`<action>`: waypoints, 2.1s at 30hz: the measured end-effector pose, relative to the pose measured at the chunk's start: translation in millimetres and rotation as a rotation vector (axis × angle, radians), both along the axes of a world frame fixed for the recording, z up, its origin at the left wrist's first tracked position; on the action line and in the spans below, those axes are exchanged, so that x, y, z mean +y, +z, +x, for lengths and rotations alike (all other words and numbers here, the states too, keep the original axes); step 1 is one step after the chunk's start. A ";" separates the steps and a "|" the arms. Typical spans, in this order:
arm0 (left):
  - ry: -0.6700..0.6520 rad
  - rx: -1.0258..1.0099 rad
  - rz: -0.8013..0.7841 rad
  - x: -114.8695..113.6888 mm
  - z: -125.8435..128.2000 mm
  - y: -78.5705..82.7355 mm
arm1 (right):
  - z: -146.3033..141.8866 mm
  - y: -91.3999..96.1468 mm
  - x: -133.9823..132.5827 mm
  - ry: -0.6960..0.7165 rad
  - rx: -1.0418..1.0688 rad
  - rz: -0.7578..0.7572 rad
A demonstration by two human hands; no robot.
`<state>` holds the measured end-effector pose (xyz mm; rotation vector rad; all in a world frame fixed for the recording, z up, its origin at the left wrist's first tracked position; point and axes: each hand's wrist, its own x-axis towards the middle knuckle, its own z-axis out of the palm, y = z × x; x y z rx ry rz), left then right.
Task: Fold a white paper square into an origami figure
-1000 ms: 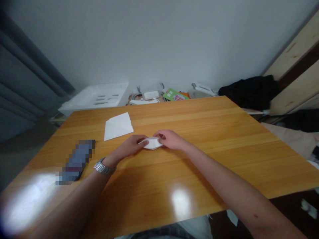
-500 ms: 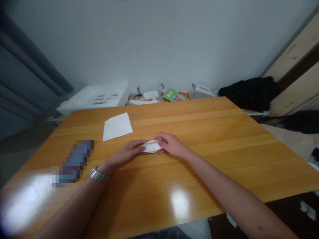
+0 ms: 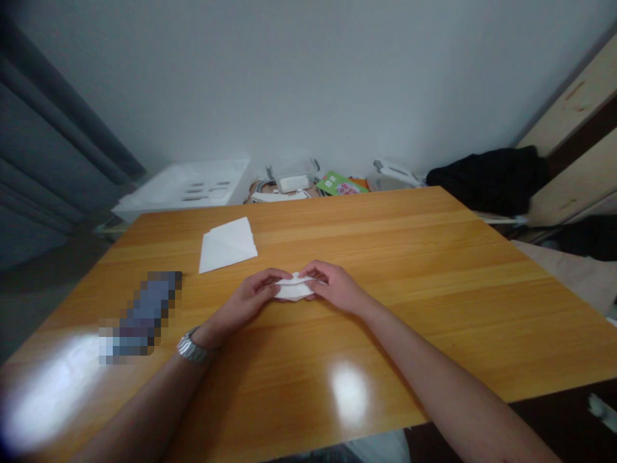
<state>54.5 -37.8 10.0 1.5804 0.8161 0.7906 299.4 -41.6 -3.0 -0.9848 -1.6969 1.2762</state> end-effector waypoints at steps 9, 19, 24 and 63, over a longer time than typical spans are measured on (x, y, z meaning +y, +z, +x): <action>0.039 0.073 0.064 -7.9 6.6 9.8 | 0.8 5.5 -6.6 -0.052 -0.073 0.068; 0.163 0.003 0.055 -14.7 21.3 4.3 | -4.6 8.3 -14.6 -0.093 -0.197 0.136; 0.190 0.123 0.037 -14.1 24.8 1.2 | -6.8 9.7 -18.0 -0.078 -0.219 0.123; 0.202 0.133 0.057 -17.4 28.8 -1.8 | -8.7 3.3 -15.2 -0.097 -0.066 0.019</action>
